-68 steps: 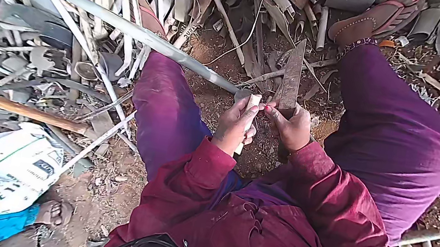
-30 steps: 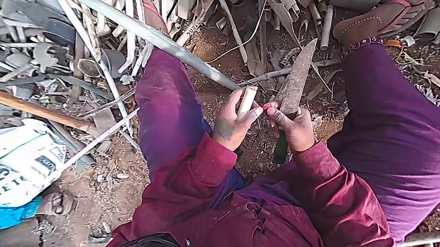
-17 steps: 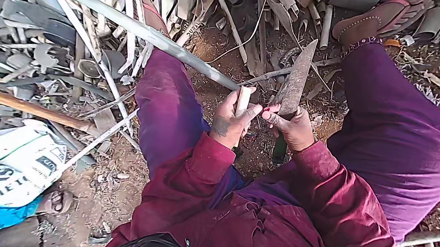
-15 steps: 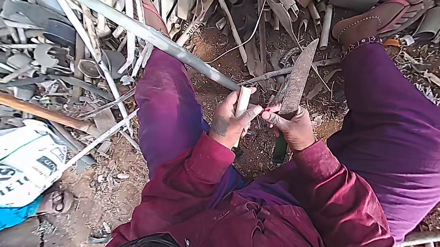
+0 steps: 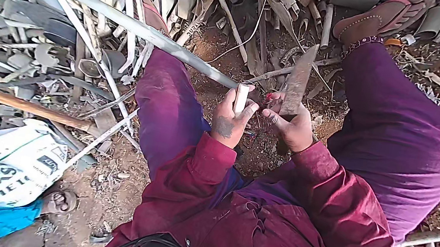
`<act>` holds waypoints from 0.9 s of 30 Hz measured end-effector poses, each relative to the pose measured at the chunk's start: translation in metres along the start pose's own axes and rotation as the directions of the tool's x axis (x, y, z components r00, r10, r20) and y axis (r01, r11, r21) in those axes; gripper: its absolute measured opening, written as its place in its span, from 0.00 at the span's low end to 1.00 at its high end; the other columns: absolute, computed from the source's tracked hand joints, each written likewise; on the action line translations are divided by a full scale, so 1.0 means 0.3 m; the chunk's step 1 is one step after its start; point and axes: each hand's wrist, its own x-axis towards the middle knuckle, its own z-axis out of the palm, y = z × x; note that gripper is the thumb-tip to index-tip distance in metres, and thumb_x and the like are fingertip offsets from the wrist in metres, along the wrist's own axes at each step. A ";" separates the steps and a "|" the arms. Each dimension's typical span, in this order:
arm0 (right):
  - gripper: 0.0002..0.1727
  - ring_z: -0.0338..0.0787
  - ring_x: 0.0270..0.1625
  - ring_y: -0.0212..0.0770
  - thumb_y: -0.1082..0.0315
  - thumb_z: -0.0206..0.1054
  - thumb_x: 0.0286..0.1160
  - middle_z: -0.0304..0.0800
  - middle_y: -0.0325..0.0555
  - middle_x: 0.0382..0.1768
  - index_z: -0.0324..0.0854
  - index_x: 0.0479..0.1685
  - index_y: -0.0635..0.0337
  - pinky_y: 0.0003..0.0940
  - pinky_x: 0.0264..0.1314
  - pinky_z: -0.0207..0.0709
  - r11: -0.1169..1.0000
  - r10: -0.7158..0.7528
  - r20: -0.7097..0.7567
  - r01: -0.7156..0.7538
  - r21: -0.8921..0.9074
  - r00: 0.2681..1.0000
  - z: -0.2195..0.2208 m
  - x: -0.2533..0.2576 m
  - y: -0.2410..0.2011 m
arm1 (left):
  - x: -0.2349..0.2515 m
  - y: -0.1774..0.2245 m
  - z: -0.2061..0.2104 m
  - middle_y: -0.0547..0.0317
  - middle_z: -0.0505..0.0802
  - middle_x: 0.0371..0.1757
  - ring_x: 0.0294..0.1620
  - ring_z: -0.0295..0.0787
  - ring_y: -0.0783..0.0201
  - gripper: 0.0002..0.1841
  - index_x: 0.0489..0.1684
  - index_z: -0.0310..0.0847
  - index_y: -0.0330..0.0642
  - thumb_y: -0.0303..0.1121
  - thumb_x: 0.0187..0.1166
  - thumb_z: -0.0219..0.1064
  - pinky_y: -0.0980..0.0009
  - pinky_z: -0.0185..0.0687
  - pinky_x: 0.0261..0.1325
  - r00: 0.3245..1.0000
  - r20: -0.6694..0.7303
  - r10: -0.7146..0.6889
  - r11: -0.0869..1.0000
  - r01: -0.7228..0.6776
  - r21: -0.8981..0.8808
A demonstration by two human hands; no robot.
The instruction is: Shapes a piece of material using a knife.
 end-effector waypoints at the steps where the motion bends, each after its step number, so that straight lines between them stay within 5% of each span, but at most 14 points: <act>1: 0.18 0.75 0.17 0.20 0.70 0.73 0.72 0.86 0.30 0.25 0.79 0.59 0.64 0.17 0.17 0.71 0.997 0.011 -0.014 -0.010 0.073 1.000 -0.005 0.005 -0.003 | 0.000 -0.001 0.000 0.61 0.92 0.45 0.20 0.75 0.79 0.22 0.73 0.76 0.40 0.26 0.79 0.69 0.80 0.70 0.22 1.000 -0.002 0.003 1.000 -0.003 -0.013; 3: 0.10 0.75 0.16 0.21 0.70 0.66 0.77 0.84 0.29 0.24 0.82 0.53 0.62 0.18 0.16 0.71 0.990 0.008 -0.008 -0.007 0.138 1.000 -0.014 0.009 -0.006 | 0.001 -0.004 0.004 0.61 0.91 0.44 0.20 0.74 0.79 0.21 0.73 0.76 0.39 0.27 0.81 0.66 0.82 0.70 0.21 1.000 0.005 -0.003 0.999 0.003 -0.045; 7: 0.11 0.74 0.15 0.20 0.71 0.61 0.80 0.83 0.28 0.22 0.83 0.54 0.65 0.17 0.17 0.70 0.989 0.013 0.038 -0.018 0.148 0.999 0.000 -0.006 0.002 | -0.001 -0.001 0.010 0.66 0.90 0.40 0.19 0.71 0.81 0.19 0.71 0.77 0.39 0.34 0.84 0.67 0.82 0.69 0.21 0.998 0.052 -0.043 0.998 0.046 -0.050; 10: 0.10 0.74 0.16 0.19 0.72 0.62 0.80 0.84 0.27 0.23 0.85 0.52 0.65 0.16 0.18 0.71 0.990 -0.002 0.053 -0.006 0.139 0.999 0.011 -0.011 0.008 | -0.006 0.008 0.010 0.63 0.92 0.41 0.20 0.74 0.81 0.19 0.67 0.80 0.38 0.29 0.78 0.72 0.82 0.69 0.21 0.998 0.052 -0.045 0.998 0.047 -0.037; 15: 0.10 0.78 0.21 0.15 0.69 0.65 0.78 0.89 0.30 0.26 0.87 0.47 0.67 0.14 0.25 0.75 0.992 -0.104 0.004 0.104 -0.075 0.995 -0.002 -0.008 0.020 | -0.008 0.022 0.009 0.66 0.94 0.38 0.17 0.74 0.85 0.14 0.59 0.83 0.35 0.23 0.77 0.70 0.85 0.68 0.20 1.000 -0.009 -0.027 0.995 0.026 -0.097; 18: 0.13 0.83 0.26 0.17 0.66 0.67 0.78 0.93 0.35 0.33 0.89 0.54 0.65 0.18 0.29 0.79 0.976 -0.125 -0.034 0.117 -0.182 0.992 -0.003 -0.004 0.024 | -0.007 0.015 0.011 0.64 0.94 0.39 0.17 0.71 0.84 0.14 0.62 0.85 0.35 0.24 0.79 0.69 0.85 0.67 0.20 0.999 0.003 -0.045 0.997 0.045 -0.070; 22: 0.21 0.85 0.26 0.33 0.57 0.66 0.81 0.91 0.43 0.32 0.84 0.64 0.61 0.36 0.34 0.81 0.927 -0.004 -0.236 -0.085 -0.365 0.972 -0.023 0.009 0.030 | -0.007 0.021 0.010 0.66 0.92 0.35 0.14 0.69 0.85 0.10 0.56 0.87 0.35 0.25 0.81 0.67 0.86 0.67 0.17 0.999 -0.023 -0.036 0.992 0.033 -0.120; 27: 0.15 0.76 0.18 0.25 0.61 0.63 0.86 0.84 0.34 0.24 0.85 0.61 0.59 0.26 0.23 0.74 0.937 0.159 -0.323 -0.246 -0.248 0.933 -0.040 0.020 0.020 | -0.007 0.023 0.014 0.68 0.89 0.32 0.15 0.69 0.84 0.09 0.54 0.86 0.34 0.27 0.83 0.66 0.86 0.66 0.17 1.000 -0.015 -0.019 0.988 0.016 -0.153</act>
